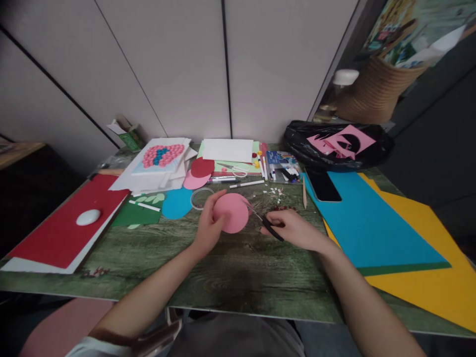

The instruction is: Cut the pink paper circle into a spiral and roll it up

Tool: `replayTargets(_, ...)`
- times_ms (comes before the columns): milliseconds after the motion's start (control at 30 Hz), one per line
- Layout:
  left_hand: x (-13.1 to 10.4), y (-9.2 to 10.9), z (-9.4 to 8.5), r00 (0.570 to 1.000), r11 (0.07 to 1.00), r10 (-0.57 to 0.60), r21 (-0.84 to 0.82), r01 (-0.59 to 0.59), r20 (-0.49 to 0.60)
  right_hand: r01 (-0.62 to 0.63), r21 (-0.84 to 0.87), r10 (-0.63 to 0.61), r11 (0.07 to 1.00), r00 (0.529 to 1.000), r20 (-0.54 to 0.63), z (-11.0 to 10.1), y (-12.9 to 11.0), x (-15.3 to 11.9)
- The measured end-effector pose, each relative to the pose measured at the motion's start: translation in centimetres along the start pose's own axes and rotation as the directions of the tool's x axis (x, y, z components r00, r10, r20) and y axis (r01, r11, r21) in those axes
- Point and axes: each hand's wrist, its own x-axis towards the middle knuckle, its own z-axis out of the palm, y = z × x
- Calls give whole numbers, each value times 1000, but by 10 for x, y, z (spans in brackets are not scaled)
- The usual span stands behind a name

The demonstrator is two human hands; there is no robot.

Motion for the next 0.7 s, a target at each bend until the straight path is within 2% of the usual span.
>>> replayTargets(700, 1, 1, -4, 999, 999, 25, 23, -24, -27, -21, -25, 20, 999, 1000, -9, 0, 2, -1)
